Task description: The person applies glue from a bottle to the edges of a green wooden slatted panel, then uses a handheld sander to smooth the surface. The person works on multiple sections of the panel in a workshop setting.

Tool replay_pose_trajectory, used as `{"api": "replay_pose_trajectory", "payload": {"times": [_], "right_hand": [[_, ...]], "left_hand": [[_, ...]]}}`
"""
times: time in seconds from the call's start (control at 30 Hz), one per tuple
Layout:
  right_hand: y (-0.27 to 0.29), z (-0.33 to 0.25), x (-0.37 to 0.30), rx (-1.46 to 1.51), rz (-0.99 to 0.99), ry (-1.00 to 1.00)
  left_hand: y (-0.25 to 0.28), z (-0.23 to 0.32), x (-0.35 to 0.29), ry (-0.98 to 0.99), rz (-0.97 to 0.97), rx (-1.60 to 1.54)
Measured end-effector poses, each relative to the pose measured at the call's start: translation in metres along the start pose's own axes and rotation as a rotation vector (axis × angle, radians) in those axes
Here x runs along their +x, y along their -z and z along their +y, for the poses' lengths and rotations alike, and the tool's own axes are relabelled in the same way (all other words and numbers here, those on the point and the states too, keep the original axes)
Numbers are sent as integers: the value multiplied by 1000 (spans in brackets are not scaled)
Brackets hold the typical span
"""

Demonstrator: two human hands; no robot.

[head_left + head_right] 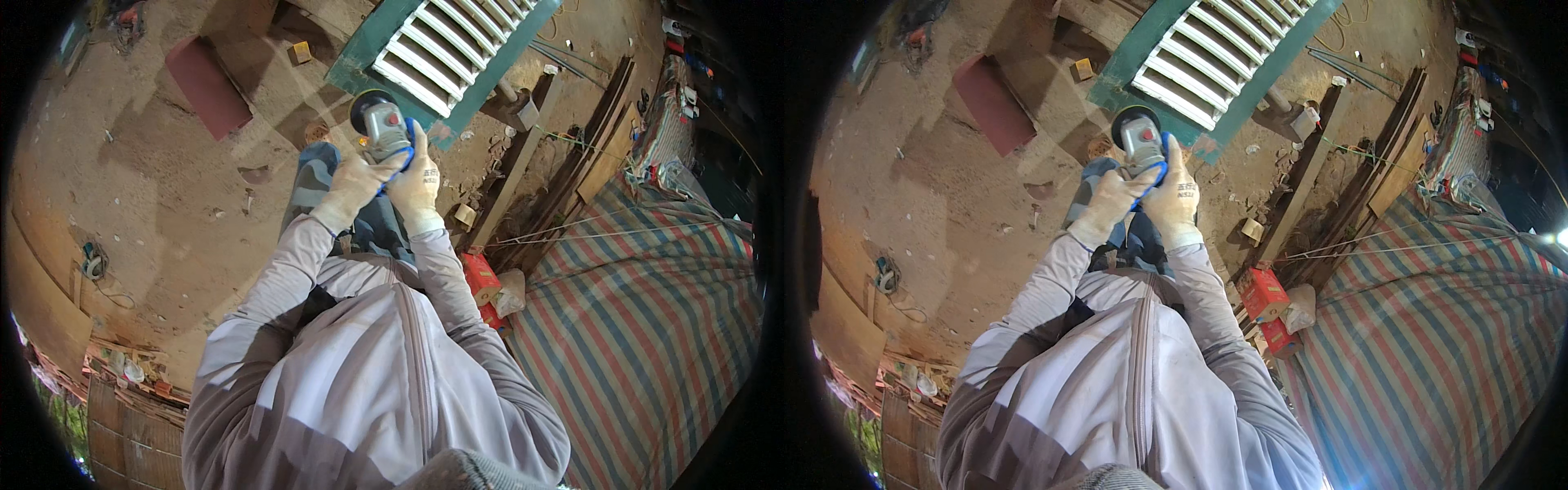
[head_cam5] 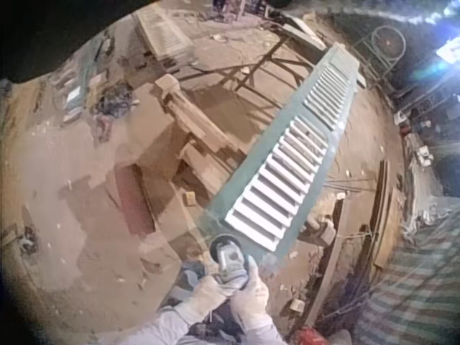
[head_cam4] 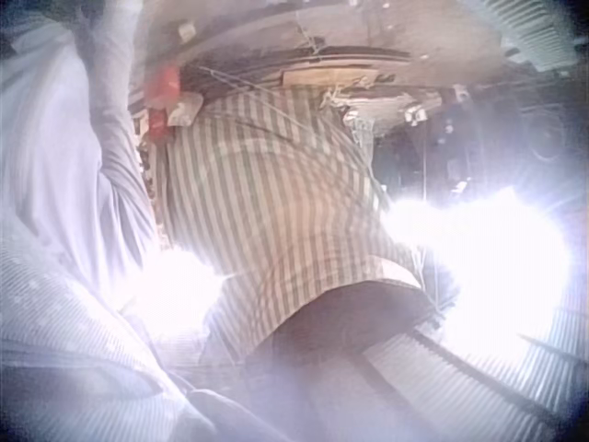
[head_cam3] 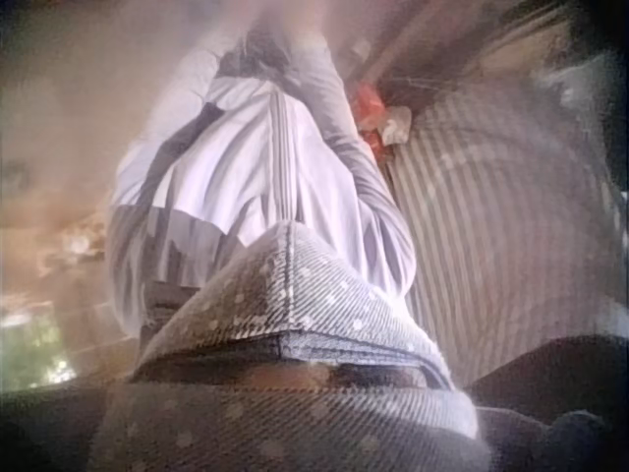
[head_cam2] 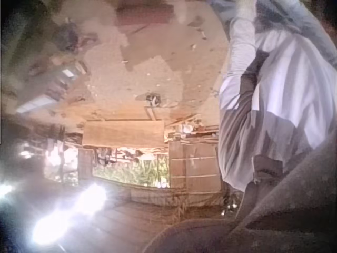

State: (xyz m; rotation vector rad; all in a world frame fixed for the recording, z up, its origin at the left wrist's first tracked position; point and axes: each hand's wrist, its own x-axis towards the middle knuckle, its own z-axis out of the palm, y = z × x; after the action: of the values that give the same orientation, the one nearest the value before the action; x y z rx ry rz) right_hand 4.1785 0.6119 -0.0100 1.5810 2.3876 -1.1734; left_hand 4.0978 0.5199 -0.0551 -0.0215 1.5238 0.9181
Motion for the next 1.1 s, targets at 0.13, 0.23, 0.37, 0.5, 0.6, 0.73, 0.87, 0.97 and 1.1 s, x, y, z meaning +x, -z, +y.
{"api": "replay_pose_trajectory", "payload": {"times": [0.13,0.23,0.37,0.5,0.6,0.73,0.87,0.97,1.1], "right_hand": [[-17,-23,13,-42,-35,76],[-25,-39,19,-19,-23,100],[-23,-50,29,-42,-46,19],[-12,-53,25,-40,-57,-42],[-15,-30,17,16,-22,-49],[-20,-39,18,-8,-16,23],[-22,-63,28,-21,-43,-6],[-16,-57,26,-15,-44,-45],[-15,-30,12,39,27,-72]], "left_hand": [[31,16,-5,-66,97,-7],[47,44,-18,-43,119,-14],[53,37,4,-101,9,-209],[43,24,14,-81,49,-26],[36,42,-3,-46,31,68],[47,47,-9,-64,21,43],[62,55,-4,-86,-37,-134],[56,53,-2,-116,-108,-214],[32,4,28,-61,-54,18]]}}
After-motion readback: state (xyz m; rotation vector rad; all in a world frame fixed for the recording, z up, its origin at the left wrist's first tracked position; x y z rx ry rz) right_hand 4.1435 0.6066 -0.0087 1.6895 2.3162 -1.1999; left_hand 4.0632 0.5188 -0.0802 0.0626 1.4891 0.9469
